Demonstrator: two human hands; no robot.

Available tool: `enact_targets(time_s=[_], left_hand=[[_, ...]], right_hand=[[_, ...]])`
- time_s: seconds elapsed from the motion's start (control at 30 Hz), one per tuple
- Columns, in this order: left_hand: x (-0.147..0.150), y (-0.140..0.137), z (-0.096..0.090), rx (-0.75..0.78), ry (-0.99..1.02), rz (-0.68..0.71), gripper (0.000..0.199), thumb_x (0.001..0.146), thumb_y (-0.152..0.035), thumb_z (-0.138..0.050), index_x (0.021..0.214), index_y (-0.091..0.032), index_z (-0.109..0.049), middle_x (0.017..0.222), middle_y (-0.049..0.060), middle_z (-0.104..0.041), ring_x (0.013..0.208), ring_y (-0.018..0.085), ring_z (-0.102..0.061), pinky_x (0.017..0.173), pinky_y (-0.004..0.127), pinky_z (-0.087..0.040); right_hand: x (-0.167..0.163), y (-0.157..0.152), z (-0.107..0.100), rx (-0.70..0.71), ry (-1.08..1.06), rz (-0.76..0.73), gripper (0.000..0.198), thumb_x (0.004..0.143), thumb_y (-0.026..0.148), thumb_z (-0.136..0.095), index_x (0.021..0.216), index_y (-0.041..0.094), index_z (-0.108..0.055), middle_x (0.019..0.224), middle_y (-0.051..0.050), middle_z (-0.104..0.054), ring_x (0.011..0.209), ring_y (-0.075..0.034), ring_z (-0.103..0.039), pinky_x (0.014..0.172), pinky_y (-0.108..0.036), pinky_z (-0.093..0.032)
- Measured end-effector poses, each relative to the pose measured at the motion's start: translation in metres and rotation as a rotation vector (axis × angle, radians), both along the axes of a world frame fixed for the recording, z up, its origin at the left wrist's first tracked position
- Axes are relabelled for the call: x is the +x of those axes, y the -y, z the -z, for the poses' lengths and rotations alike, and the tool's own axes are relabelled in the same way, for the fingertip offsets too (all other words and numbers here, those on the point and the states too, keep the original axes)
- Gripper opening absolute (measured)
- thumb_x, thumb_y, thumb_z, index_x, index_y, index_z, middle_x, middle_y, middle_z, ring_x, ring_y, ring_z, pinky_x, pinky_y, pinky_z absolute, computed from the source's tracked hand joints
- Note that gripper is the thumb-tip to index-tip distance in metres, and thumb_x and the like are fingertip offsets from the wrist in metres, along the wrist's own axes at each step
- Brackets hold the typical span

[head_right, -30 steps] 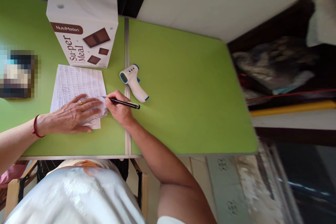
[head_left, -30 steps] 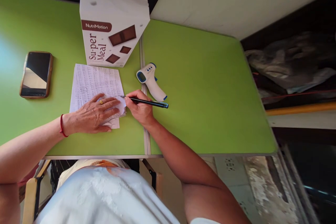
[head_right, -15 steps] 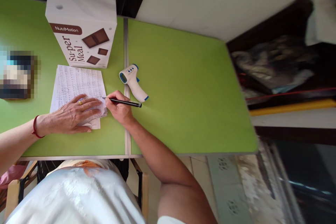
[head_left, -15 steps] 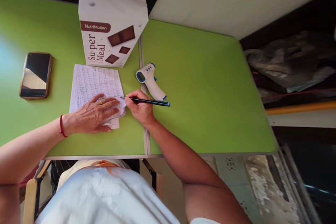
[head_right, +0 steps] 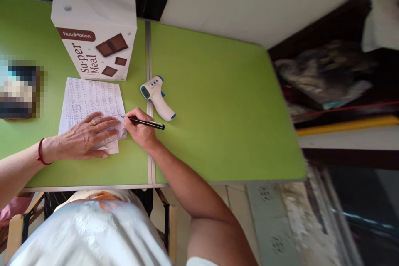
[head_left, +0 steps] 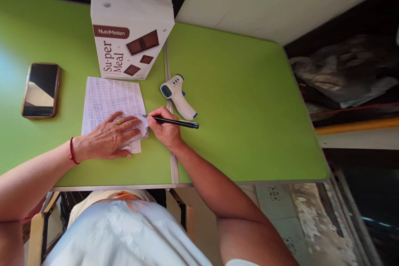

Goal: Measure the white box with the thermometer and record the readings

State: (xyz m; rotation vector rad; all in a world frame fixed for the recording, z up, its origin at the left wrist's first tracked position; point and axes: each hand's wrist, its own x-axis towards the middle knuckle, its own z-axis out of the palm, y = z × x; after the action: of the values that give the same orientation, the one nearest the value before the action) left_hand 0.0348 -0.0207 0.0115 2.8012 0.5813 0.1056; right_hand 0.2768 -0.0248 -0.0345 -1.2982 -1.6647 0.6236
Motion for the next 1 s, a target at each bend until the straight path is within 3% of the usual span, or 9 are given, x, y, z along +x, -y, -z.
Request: enact_targets(time_s=[0.47,1.0], left_hand=[[0.0006,-0.0001,-0.0013,0.005,-0.018,0.000,0.060,0.103,-0.046,-0.068,0.151,-0.012,-0.056,0.163,0.024,-0.053,0.153,0.039,-0.048,0.128,0.059,-0.032],[-0.0003,-0.0009,-0.0013,-0.019,0.022,0.003,0.061,0.102,-0.045,-0.069,0.152,-0.013,-0.056,0.161,0.023,-0.054,0.154,0.039,-0.047,0.129,0.060,-0.031]], right_hand=[[-0.0005,-0.0014,0.0023,0.038,-0.074,0.020,0.015,0.089,0.034,-0.064,0.078,0.026,-0.058,0.064,0.005,-0.060,0.055,-0.014,-0.054,0.059,-0.028,-0.049],[0.0001,-0.0010,0.0013,0.004,-0.034,0.016,0.021,0.092,0.040,-0.065,0.077,0.026,-0.059,0.064,0.004,-0.060,0.057,-0.014,-0.055,0.059,-0.028,-0.050]])
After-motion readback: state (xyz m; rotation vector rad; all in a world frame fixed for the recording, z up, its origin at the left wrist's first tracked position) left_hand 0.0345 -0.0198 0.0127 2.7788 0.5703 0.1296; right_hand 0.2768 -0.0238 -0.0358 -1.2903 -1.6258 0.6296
